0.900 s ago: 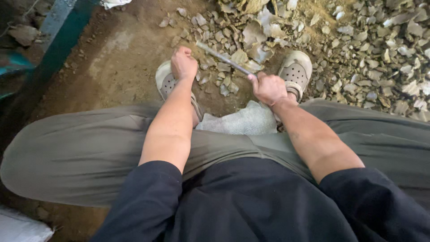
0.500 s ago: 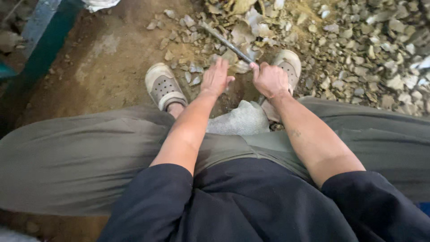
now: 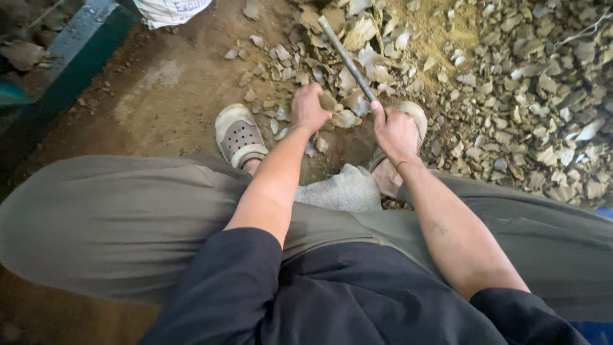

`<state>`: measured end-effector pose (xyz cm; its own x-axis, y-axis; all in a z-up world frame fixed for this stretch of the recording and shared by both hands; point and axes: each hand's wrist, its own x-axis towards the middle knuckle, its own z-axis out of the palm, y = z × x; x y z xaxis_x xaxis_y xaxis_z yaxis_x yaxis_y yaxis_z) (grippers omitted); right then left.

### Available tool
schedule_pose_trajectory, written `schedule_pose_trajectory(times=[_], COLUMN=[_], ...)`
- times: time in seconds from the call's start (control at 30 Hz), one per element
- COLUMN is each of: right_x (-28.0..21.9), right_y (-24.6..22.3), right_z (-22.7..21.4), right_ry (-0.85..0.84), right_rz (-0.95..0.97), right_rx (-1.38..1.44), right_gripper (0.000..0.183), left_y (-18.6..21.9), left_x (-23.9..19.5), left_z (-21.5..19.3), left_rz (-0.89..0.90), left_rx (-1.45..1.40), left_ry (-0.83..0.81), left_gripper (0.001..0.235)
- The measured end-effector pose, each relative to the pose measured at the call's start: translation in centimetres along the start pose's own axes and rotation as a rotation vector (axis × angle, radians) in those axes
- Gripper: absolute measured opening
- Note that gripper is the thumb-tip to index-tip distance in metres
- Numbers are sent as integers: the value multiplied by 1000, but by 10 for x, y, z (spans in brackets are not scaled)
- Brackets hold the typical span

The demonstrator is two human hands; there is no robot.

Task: The person uses a metal rod to repeatedly strike and crush small stones on the ground, then gathers the crushed material by hand and places it into a white sack.

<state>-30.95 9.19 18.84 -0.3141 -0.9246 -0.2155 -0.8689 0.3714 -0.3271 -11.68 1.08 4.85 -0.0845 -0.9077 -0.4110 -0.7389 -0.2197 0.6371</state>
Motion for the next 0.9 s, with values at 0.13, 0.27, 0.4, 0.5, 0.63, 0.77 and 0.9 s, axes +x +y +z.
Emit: schedule_pose_trajectory(times=[0.13,0.27,0.4,0.5,0.63,0.77,0.9], right_x=[2,-14,-33,-31,-25,-30,-19], right_y=[0,-14,-22,-20,-10,-1,-13], right_z=[13,38,70,87,94,78,52], right_ry=[-24,-81,-137,-267,-330,-284,-333], right_rz=[-50,-60,-90,-223,-131,-115,-142], right_rx=[64,182,168,51,42,-7,-219], right_gripper=[60,57,52,52,57,61,59], left_y=[-45,-110,-145,-149,-146,-124,-91], left_x=[39,68,75,80,77,53,14], left_z=[4,-9,3,14,13,-5,-28], left_rz=[-326,-493,-400,-387,-492,-334,-194], left_rx=[-543,-594,-193,-94,-366,-149,-139], left_ry=[352,328,509,631,479,581,194], left_gripper=[48,53,26,12,22,10,10])
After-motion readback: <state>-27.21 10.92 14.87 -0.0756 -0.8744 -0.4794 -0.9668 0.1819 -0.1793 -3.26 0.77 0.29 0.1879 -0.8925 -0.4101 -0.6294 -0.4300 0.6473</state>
